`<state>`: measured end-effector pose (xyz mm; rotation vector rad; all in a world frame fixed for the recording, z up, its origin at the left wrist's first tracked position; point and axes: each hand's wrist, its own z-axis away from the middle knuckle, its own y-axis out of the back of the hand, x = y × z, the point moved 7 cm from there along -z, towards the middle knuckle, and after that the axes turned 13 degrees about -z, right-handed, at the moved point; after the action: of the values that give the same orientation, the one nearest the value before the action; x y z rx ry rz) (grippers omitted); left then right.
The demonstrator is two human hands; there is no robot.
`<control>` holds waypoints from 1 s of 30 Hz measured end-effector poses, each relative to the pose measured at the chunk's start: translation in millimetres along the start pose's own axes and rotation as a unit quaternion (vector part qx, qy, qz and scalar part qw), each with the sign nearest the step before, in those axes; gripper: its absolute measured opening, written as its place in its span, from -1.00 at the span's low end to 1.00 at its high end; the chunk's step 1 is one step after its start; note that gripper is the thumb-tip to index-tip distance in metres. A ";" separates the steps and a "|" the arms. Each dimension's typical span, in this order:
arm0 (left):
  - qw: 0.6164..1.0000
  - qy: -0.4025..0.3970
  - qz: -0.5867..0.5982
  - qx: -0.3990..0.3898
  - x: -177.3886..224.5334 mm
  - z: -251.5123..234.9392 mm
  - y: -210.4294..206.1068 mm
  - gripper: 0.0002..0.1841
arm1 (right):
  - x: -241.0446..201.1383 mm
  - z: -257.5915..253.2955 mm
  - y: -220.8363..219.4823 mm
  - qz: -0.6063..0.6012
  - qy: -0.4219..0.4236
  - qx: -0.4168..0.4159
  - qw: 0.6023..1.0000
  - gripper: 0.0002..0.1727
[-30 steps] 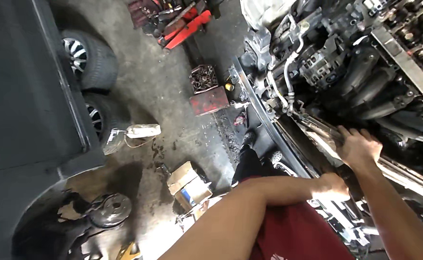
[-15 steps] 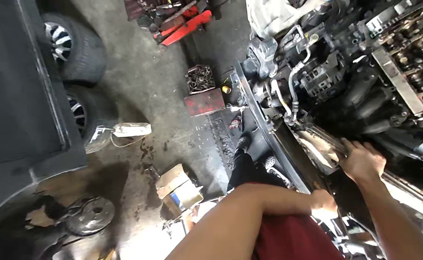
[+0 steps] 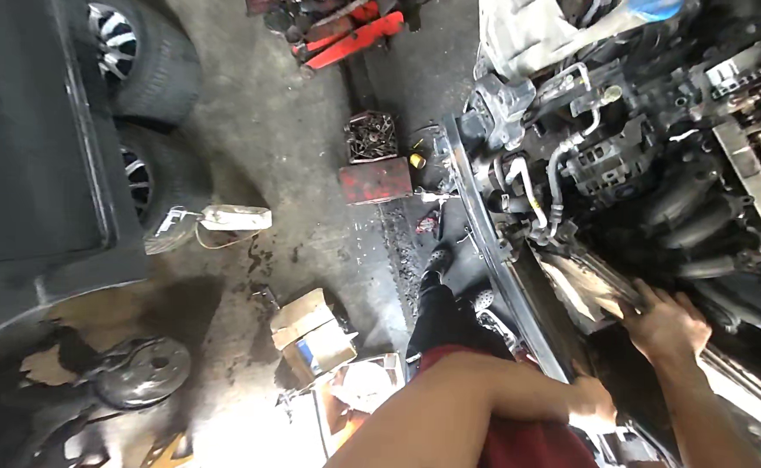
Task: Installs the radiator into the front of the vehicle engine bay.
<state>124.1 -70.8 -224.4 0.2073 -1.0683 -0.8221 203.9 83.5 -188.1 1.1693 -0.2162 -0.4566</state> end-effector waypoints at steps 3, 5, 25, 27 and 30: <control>1.000 -0.001 -0.015 -0.010 -2.6 -2.5 -8.0 -0.75 | -0.1 0.0 -4.5 -0.004 0.000 0.006 1.000 -0.44; 0.999 -0.008 -0.028 -0.019 -1.1 -3.0 -9.2 -0.75 | 2.4 0.5 -10.6 -0.008 -0.016 -0.004 1.000 -0.44; 0.994 -0.002 -0.107 -0.025 4.4 -0.7 -7.7 -0.76 | -0.7 2.9 -10.0 -0.054 -0.023 0.046 0.997 -0.52; 0.994 0.010 -0.099 -0.035 1.6 -2.5 -6.7 -0.74 | -0.8 2.5 -4.0 -0.058 -0.009 0.033 0.998 -0.51; 0.995 0.016 -0.086 -0.052 0.6 -8.8 -9.8 -0.71 | 3.1 3.2 3.7 -0.056 0.024 0.030 0.998 -0.53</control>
<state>126.8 -79.9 -233.5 0.2267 -0.9844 -1.0235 206.2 80.6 -183.6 1.2539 -0.1241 -0.5235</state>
